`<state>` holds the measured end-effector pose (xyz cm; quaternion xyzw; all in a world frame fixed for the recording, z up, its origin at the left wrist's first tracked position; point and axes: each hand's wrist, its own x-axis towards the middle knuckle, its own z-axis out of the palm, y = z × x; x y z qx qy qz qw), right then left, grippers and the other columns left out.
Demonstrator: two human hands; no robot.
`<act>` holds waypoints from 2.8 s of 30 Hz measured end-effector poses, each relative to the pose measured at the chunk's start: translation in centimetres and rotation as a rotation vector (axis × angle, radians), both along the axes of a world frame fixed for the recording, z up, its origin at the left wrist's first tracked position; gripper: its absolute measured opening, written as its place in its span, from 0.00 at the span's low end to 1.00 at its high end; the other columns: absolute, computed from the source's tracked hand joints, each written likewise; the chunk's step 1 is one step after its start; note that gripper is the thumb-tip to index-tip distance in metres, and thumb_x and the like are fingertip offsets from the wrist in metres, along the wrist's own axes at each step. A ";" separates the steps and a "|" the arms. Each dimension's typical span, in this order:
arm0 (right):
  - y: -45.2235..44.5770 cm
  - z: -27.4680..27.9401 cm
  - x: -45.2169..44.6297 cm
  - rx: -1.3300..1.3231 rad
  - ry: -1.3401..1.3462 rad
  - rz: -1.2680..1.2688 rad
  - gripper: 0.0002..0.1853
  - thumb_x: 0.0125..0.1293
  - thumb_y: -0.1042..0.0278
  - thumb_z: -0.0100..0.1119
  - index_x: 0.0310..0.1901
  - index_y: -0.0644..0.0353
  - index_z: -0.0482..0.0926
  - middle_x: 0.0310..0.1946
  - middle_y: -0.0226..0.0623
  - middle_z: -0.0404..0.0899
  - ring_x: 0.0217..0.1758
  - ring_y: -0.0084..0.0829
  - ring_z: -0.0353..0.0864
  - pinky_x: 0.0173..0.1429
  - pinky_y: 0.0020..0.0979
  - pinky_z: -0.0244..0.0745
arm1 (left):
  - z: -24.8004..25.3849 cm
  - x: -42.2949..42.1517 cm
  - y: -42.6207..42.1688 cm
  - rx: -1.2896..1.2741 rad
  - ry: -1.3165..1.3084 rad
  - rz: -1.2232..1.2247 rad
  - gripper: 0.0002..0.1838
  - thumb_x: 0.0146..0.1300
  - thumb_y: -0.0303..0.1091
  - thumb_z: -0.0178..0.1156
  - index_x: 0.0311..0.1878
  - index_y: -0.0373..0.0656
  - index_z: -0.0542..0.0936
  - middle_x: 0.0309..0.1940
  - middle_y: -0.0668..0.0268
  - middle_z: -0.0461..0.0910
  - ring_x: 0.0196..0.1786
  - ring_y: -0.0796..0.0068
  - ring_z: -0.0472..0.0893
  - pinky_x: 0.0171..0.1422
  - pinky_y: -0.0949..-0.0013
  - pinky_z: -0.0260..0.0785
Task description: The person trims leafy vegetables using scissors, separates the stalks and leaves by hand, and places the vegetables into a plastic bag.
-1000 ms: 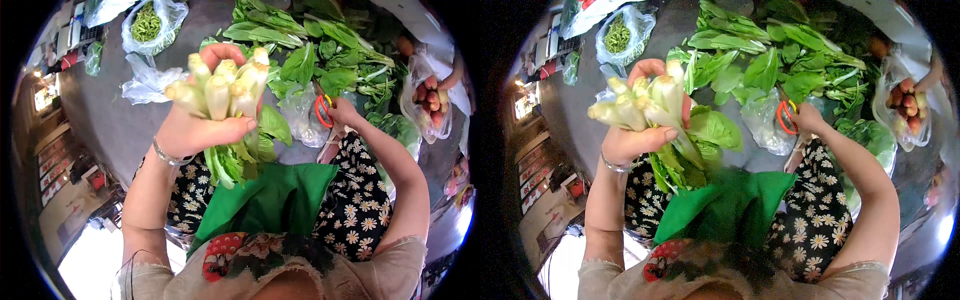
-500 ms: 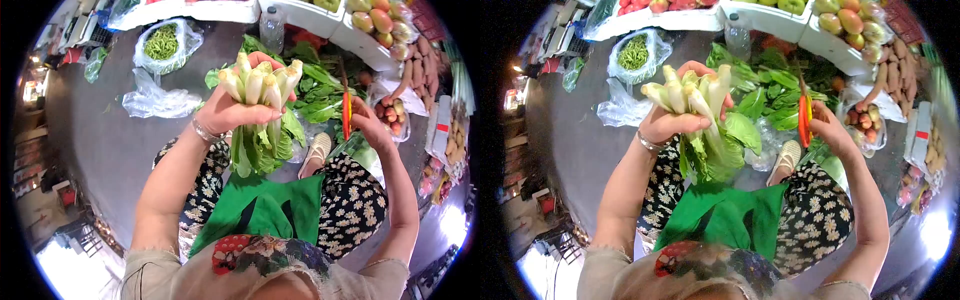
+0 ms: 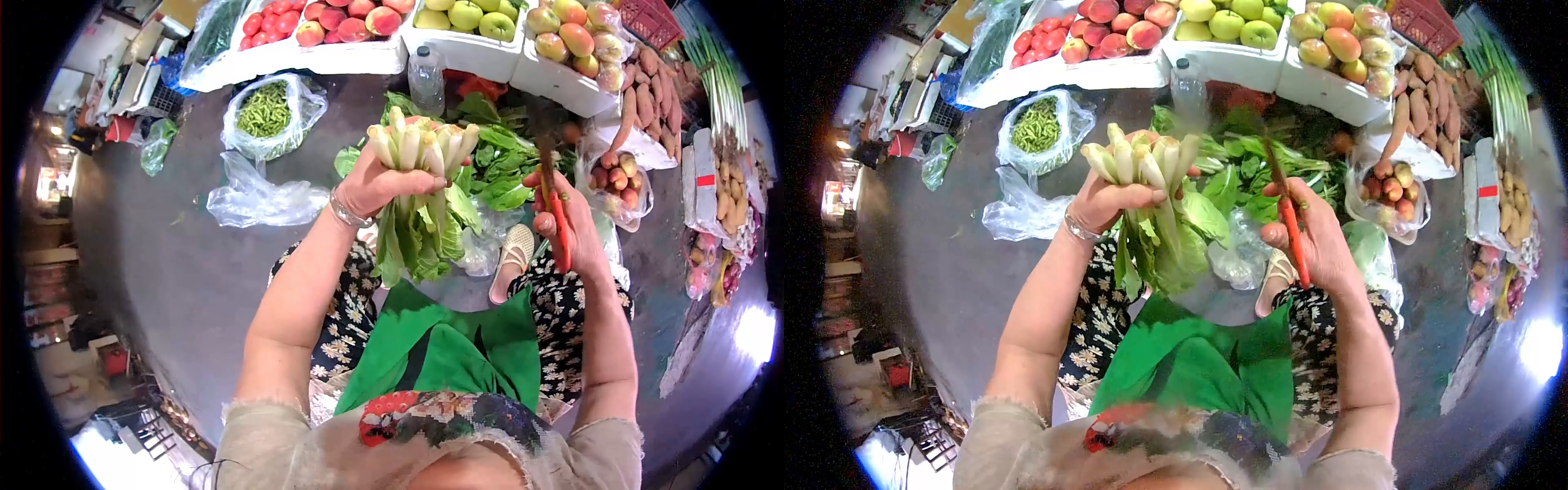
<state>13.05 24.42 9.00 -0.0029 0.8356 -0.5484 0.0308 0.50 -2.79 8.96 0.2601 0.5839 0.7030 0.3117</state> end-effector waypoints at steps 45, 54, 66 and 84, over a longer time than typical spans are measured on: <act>1.1 -1.5 0.9 0.475 0.077 0.022 0.41 0.49 0.30 0.68 0.46 0.66 0.73 0.34 0.52 0.77 0.40 0.56 0.78 0.42 0.45 0.73 | -0.7 -1.0 2.0 -0.146 0.127 0.011 0.31 0.49 0.21 0.72 0.57 0.43 0.69 0.44 0.72 0.75 0.47 0.83 0.77 0.51 0.75 0.74; 1.4 -1.6 0.9 0.598 0.142 -0.006 0.40 0.50 0.31 0.66 0.43 0.67 0.72 0.34 0.50 0.76 0.39 0.54 0.78 0.41 0.44 0.73 | -0.7 -0.5 2.4 -0.234 0.121 0.072 0.33 0.46 0.27 0.75 0.56 0.41 0.72 0.47 0.70 0.76 0.48 0.81 0.77 0.53 0.73 0.72; 1.0 -1.4 0.8 0.568 0.209 -0.035 0.38 0.49 0.34 0.70 0.40 0.66 0.70 0.32 0.49 0.73 0.36 0.53 0.75 0.40 0.44 0.71 | -1.8 -0.4 2.7 -0.202 0.063 0.058 0.31 0.48 0.24 0.72 0.58 0.41 0.72 0.48 0.66 0.79 0.47 0.73 0.81 0.53 0.68 0.76; 0.9 0.1 1.2 0.560 0.048 -0.078 0.34 0.53 0.34 0.68 0.31 0.64 0.71 0.20 0.49 0.74 0.28 0.54 0.77 0.34 0.45 0.71 | -2.0 0.4 3.5 -0.174 -0.221 0.073 0.31 0.50 0.24 0.68 0.60 0.39 0.72 0.47 0.63 0.80 0.49 0.69 0.82 0.57 0.66 0.75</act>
